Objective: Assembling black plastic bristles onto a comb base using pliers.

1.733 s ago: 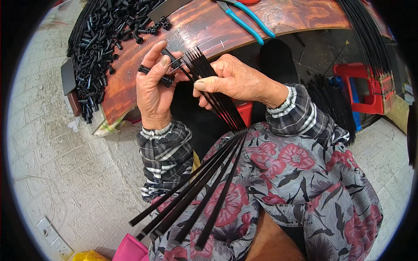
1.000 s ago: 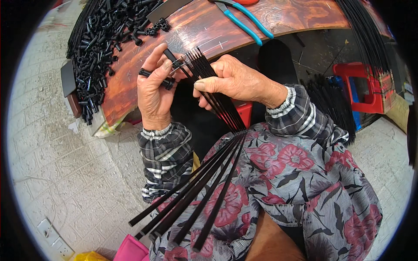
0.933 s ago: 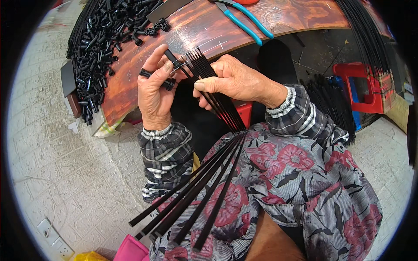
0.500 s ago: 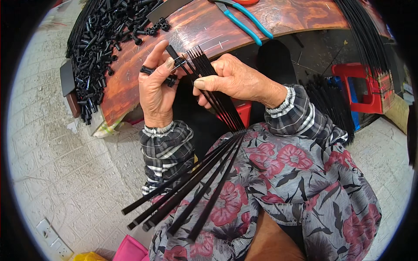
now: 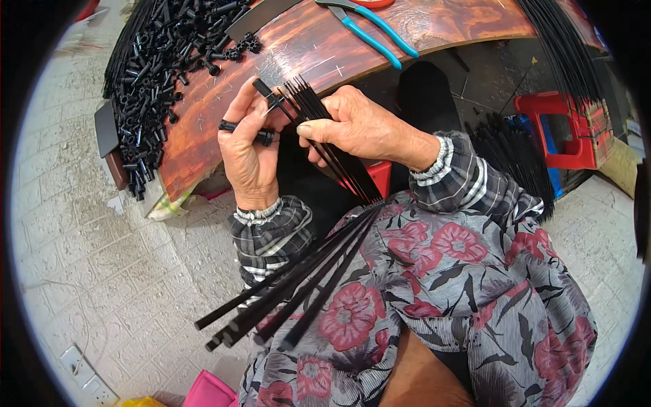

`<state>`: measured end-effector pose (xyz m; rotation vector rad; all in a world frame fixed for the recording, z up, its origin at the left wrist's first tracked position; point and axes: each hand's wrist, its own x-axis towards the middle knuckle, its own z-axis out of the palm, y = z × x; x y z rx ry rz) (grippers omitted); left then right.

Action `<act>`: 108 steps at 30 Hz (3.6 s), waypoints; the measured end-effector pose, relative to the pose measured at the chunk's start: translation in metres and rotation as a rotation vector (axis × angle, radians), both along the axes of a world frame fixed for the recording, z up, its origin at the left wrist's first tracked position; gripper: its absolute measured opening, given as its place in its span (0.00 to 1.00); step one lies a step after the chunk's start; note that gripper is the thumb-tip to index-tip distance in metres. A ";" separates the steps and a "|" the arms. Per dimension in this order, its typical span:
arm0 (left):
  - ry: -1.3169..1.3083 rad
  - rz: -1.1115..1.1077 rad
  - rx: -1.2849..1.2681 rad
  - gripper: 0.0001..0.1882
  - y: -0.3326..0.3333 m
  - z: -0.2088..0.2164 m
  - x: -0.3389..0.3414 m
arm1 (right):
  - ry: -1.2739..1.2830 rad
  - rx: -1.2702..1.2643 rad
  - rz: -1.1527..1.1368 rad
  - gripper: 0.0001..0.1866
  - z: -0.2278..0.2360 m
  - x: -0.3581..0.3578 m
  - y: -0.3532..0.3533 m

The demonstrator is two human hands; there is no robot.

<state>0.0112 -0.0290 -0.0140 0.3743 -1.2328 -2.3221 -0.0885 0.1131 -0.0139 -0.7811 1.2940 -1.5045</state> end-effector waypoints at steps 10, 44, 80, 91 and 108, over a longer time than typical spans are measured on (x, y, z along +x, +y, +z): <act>-0.237 0.173 -0.035 0.13 0.021 0.027 -0.004 | 0.091 -0.012 0.018 0.11 -0.003 0.001 -0.008; -0.066 0.294 -0.128 0.13 0.047 0.016 -0.022 | 0.502 -0.092 -0.421 0.14 -0.012 0.001 -0.007; -0.092 0.309 -0.157 0.14 0.054 0.024 -0.019 | 0.141 -0.002 -0.154 0.21 0.001 -0.009 0.005; -0.163 0.236 -0.019 0.10 0.038 0.025 -0.008 | 0.134 -0.120 -0.224 0.16 -0.005 -0.004 -0.002; -0.087 0.312 -0.022 0.12 0.052 0.027 -0.008 | 0.329 -0.194 -0.314 0.19 -0.004 0.000 -0.006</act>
